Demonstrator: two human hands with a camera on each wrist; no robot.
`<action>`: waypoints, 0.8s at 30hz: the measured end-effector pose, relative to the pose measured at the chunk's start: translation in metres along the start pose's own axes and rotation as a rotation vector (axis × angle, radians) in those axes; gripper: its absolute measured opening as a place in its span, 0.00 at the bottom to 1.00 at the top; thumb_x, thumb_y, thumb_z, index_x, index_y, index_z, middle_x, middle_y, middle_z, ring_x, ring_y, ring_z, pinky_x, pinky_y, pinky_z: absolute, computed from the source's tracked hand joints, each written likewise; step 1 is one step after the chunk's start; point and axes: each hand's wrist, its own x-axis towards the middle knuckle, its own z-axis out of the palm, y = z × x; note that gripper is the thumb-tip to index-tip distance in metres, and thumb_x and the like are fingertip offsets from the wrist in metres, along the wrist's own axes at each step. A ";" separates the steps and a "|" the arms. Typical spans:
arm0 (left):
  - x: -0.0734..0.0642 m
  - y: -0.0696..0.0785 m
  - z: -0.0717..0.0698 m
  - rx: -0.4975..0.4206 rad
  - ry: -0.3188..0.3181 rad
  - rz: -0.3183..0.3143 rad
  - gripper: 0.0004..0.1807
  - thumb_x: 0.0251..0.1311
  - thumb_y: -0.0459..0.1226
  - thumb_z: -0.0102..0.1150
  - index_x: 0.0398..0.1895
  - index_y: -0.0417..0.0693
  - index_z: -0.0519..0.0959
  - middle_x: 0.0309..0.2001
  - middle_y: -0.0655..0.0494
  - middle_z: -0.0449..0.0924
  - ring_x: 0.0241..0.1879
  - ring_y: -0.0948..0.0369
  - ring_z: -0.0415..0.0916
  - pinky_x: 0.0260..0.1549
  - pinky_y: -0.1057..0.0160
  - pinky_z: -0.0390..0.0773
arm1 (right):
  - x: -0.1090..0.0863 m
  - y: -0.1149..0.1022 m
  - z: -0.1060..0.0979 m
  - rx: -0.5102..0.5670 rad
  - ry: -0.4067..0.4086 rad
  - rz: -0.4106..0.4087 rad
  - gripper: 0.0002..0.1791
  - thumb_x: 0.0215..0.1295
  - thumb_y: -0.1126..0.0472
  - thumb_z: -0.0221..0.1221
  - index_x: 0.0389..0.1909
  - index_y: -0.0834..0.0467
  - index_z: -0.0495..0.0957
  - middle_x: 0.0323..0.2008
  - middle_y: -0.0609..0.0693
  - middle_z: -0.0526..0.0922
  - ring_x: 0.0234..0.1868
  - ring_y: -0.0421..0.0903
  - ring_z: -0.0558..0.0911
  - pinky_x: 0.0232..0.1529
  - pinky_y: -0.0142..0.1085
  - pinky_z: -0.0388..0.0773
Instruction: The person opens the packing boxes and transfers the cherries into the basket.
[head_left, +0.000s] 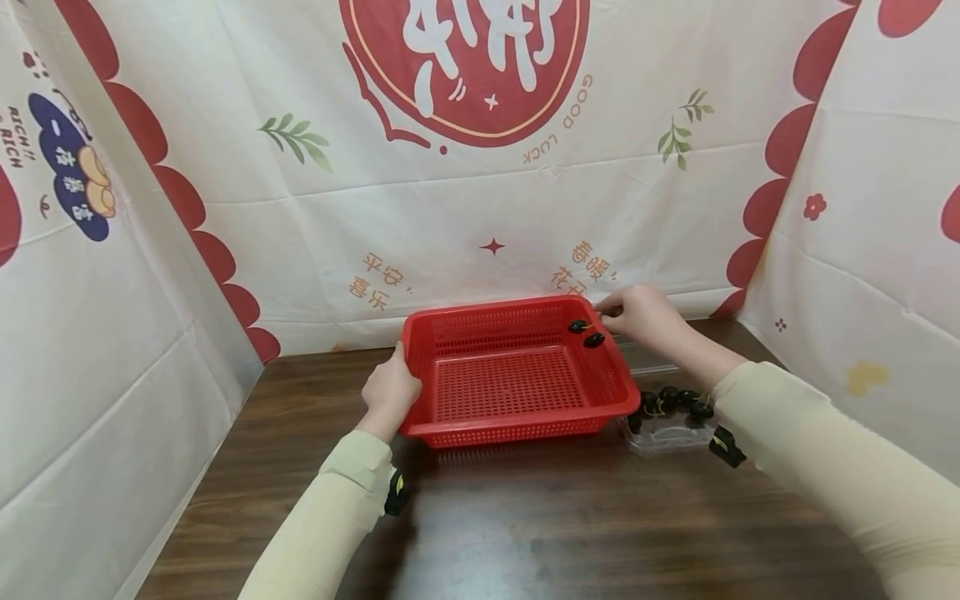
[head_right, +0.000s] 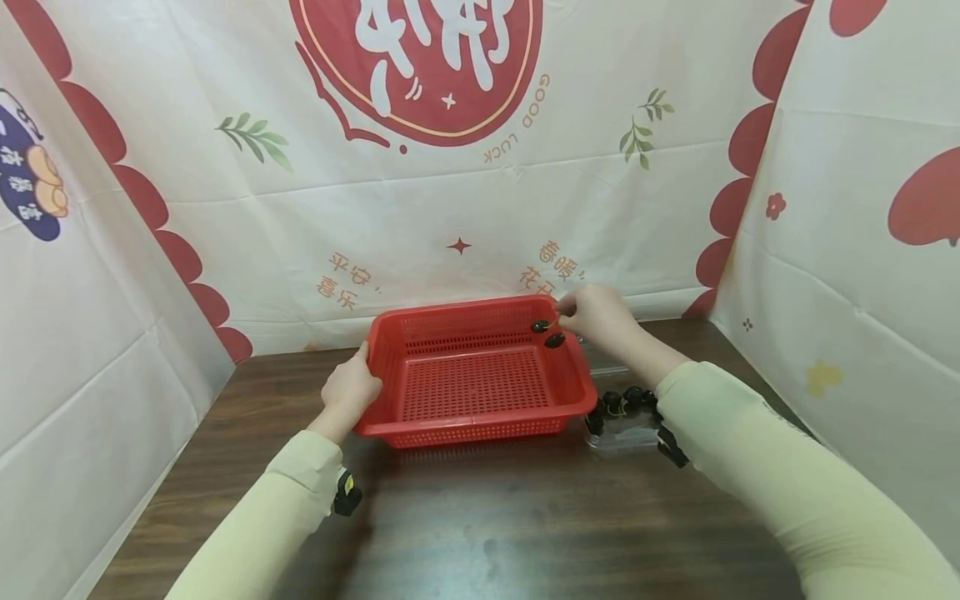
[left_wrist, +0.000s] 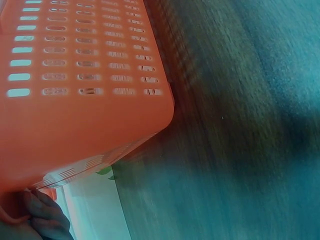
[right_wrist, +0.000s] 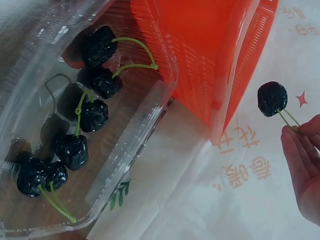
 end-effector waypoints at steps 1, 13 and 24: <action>0.000 0.000 0.000 0.000 0.002 0.001 0.40 0.57 0.36 0.58 0.75 0.54 0.58 0.42 0.42 0.82 0.33 0.49 0.79 0.27 0.48 0.77 | 0.002 0.000 0.001 0.003 -0.007 -0.005 0.10 0.61 0.66 0.61 0.41 0.65 0.86 0.33 0.56 0.86 0.34 0.51 0.83 0.36 0.48 0.78; -0.001 0.000 0.000 -0.007 0.003 -0.004 0.41 0.57 0.36 0.58 0.76 0.53 0.57 0.44 0.42 0.82 0.33 0.50 0.79 0.26 0.49 0.76 | 0.020 0.008 0.015 0.170 -0.050 0.099 0.08 0.65 0.68 0.58 0.41 0.66 0.84 0.38 0.58 0.84 0.37 0.52 0.82 0.36 0.45 0.79; -0.002 0.000 0.001 -0.008 -0.004 -0.004 0.40 0.57 0.36 0.59 0.75 0.54 0.57 0.43 0.43 0.82 0.32 0.50 0.79 0.27 0.49 0.77 | 0.025 0.025 0.046 0.254 -0.025 0.060 0.04 0.64 0.71 0.60 0.38 0.68 0.80 0.35 0.59 0.82 0.38 0.53 0.80 0.40 0.46 0.77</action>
